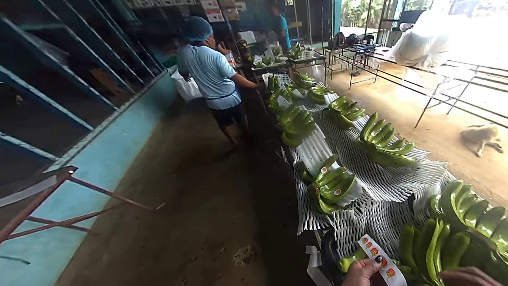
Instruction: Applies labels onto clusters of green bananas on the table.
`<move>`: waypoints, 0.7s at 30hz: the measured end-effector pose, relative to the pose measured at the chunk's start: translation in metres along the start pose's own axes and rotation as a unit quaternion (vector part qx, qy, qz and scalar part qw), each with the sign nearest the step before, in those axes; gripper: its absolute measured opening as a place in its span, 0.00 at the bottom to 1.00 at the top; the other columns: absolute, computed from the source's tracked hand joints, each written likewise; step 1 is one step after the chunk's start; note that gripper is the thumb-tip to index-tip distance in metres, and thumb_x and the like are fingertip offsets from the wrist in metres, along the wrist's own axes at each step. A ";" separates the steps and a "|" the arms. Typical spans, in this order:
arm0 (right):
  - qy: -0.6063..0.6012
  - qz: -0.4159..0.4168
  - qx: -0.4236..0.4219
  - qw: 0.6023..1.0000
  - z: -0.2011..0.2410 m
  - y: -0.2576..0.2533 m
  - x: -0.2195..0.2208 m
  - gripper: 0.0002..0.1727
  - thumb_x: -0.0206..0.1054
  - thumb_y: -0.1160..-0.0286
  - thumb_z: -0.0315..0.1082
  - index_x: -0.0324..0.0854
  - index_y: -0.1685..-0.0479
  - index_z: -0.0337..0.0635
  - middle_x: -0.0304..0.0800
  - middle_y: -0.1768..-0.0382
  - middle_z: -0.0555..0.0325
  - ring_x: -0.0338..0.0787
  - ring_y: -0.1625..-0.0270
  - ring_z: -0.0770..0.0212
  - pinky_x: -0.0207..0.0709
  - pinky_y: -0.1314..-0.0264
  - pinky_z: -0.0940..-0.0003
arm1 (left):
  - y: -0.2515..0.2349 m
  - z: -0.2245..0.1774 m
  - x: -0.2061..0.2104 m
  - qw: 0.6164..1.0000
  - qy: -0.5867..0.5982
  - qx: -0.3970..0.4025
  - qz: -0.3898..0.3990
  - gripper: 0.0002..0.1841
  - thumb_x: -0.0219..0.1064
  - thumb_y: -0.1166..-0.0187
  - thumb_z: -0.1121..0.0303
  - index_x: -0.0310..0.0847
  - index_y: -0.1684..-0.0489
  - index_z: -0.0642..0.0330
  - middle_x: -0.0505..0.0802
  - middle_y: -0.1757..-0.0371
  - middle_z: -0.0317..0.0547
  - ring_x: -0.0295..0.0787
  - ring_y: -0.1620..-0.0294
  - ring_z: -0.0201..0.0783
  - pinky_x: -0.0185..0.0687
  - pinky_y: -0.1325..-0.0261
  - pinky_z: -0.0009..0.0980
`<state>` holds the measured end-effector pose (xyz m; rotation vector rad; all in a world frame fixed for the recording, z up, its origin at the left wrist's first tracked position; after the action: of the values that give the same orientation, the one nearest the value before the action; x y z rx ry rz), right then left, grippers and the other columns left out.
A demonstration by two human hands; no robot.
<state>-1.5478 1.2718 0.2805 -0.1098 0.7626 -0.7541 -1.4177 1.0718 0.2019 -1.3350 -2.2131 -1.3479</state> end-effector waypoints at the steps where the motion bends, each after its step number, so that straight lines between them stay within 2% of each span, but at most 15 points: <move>1: 0.033 0.011 0.028 0.999 -0.014 -0.002 -0.011 0.11 0.66 0.19 0.28 0.91 0.53 0.29 0.93 0.54 0.39 0.93 0.46 0.51 0.86 0.36 0.56 | 0.000 -0.002 -0.004 1.000 0.004 0.012 0.000 0.13 0.52 0.08 0.69 0.83 0.53 0.64 0.95 0.65 0.46 0.94 0.65 0.37 0.91 0.55 0.36; 3: 0.082 0.033 0.063 0.994 -0.056 -0.007 -0.027 0.13 0.62 0.17 0.28 0.90 0.46 0.33 0.92 0.50 0.40 0.92 0.44 0.47 0.84 0.34 0.49 | 0.002 -0.009 -0.013 1.000 -0.004 0.022 -0.006 0.12 0.53 0.08 0.68 0.82 0.51 0.64 0.95 0.64 0.46 0.94 0.65 0.37 0.91 0.55 0.36; 6: 0.151 0.038 0.093 0.983 -0.119 -0.001 -0.035 0.15 0.60 0.18 0.30 0.92 0.44 0.44 0.93 0.48 0.47 0.92 0.43 0.47 0.83 0.35 0.43 | 0.013 -0.015 -0.021 0.999 -0.024 0.009 -0.037 0.13 0.53 0.08 0.67 0.82 0.48 0.66 0.95 0.62 0.49 0.94 0.62 0.39 0.91 0.54 0.37; 9: 0.181 0.116 0.201 0.956 -0.142 -0.002 -0.041 0.15 0.61 0.14 0.32 0.88 0.38 0.41 0.92 0.42 0.41 0.90 0.38 0.39 0.78 0.30 0.36 | 0.018 -0.014 -0.024 0.998 -0.032 0.012 -0.055 0.13 0.51 0.07 0.68 0.81 0.48 0.67 0.94 0.62 0.50 0.94 0.62 0.40 0.92 0.55 0.37; 12: 0.213 0.177 0.268 0.923 -0.169 0.000 -0.037 0.14 0.60 0.13 0.34 0.87 0.39 0.40 0.91 0.41 0.41 0.89 0.36 0.38 0.76 0.30 0.35 | 0.020 -0.009 -0.029 0.998 -0.022 0.009 -0.057 0.15 0.50 0.07 0.67 0.81 0.49 0.68 0.95 0.61 0.53 0.95 0.62 0.41 0.92 0.54 0.38; 15: 0.221 0.211 0.254 0.918 -0.183 0.000 -0.027 0.14 0.62 0.14 0.36 0.86 0.41 0.39 0.92 0.44 0.42 0.90 0.37 0.39 0.77 0.33 0.35 | 0.022 -0.004 -0.031 0.998 -0.016 0.003 -0.067 0.15 0.49 0.06 0.68 0.81 0.50 0.69 0.95 0.61 0.55 0.96 0.62 0.42 0.93 0.54 0.38; 18: 0.227 0.231 0.192 0.926 -0.196 -0.001 -0.015 0.11 0.62 0.14 0.33 0.86 0.45 0.39 0.92 0.48 0.44 0.90 0.41 0.41 0.80 0.38 0.39 | 0.024 0.000 -0.031 0.998 -0.019 -0.002 -0.066 0.15 0.49 0.06 0.69 0.81 0.50 0.69 0.95 0.61 0.55 0.96 0.62 0.42 0.93 0.55 0.38; 21: 0.282 0.206 0.176 0.921 -0.207 -0.004 -0.005 0.09 0.64 0.16 0.33 0.86 0.48 0.41 0.92 0.53 0.46 0.91 0.45 0.41 0.83 0.46 0.40 | 0.023 0.002 -0.029 0.998 -0.022 -0.009 -0.059 0.15 0.50 0.07 0.68 0.82 0.49 0.69 0.95 0.61 0.55 0.96 0.62 0.43 0.93 0.54 0.38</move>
<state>-1.6894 1.3075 0.1340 0.6041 1.1354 -0.5041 -1.3826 1.0606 0.1976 -1.2695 -2.3484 -1.3942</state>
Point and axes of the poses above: each hand's wrist, its own y-axis away from the middle knuckle, its own x-axis out of the palm, z = x × y, the point moved 2 cm from there along -y, towards the middle knuckle
